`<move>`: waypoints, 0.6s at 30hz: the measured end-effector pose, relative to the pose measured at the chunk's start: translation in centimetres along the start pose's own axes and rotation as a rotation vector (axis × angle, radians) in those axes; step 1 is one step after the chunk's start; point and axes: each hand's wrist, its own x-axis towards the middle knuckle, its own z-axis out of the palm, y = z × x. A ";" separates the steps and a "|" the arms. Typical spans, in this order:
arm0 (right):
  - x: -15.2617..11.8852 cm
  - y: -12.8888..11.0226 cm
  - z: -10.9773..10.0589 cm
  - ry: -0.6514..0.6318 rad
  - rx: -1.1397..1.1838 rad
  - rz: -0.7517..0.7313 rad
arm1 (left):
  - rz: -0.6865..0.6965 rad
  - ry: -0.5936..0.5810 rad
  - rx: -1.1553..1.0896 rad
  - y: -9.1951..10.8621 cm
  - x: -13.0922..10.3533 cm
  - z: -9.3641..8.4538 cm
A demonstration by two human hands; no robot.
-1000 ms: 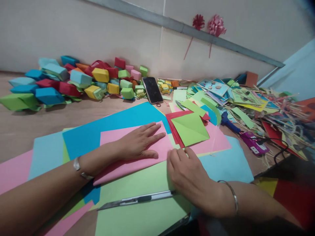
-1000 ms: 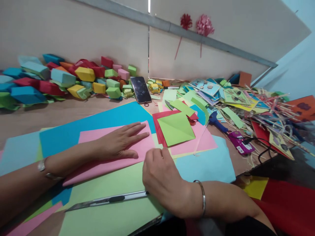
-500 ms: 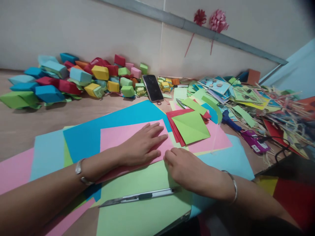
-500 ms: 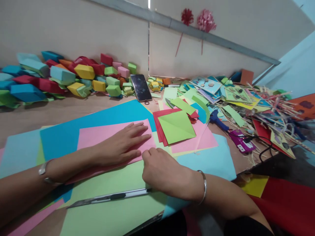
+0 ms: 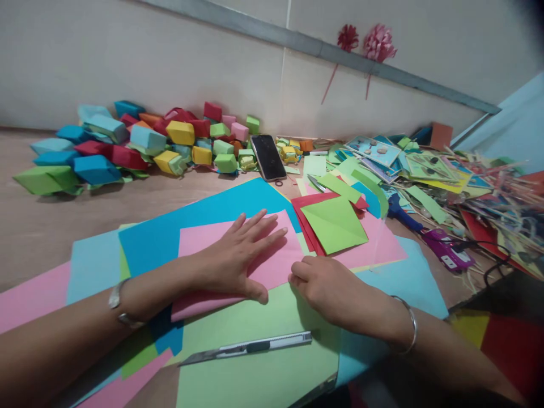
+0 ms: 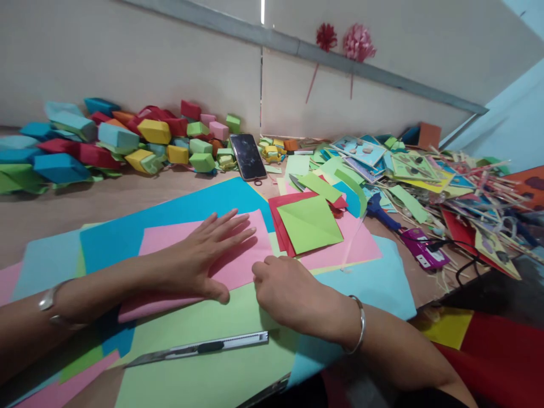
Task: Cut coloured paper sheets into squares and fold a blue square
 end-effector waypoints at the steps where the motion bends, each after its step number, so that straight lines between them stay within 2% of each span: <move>1: 0.0 -0.1 -0.1 0.001 0.000 0.005 | -0.011 0.002 0.004 -0.3 -0.6 0.1; 5: -0.3 0.0 0.2 0.055 0.018 0.005 | -0.028 0.022 0.014 -1.1 -2.8 0.1; 10: -0.5 0.4 1.4 0.168 0.009 -0.029 | -0.113 -0.034 0.006 -1.3 -5.2 -0.5; 13: -0.4 0.6 1.8 0.190 -0.018 -0.066 | -0.178 -0.057 0.028 -1.7 -7.3 -0.4; 16: -0.4 0.6 1.9 0.194 -0.030 -0.076 | -0.221 -0.051 0.090 -3.1 -10.1 -0.5; 18: -0.4 0.6 1.8 0.208 -0.031 -0.076 | -0.256 -0.008 0.159 -4.4 -11.9 -1.1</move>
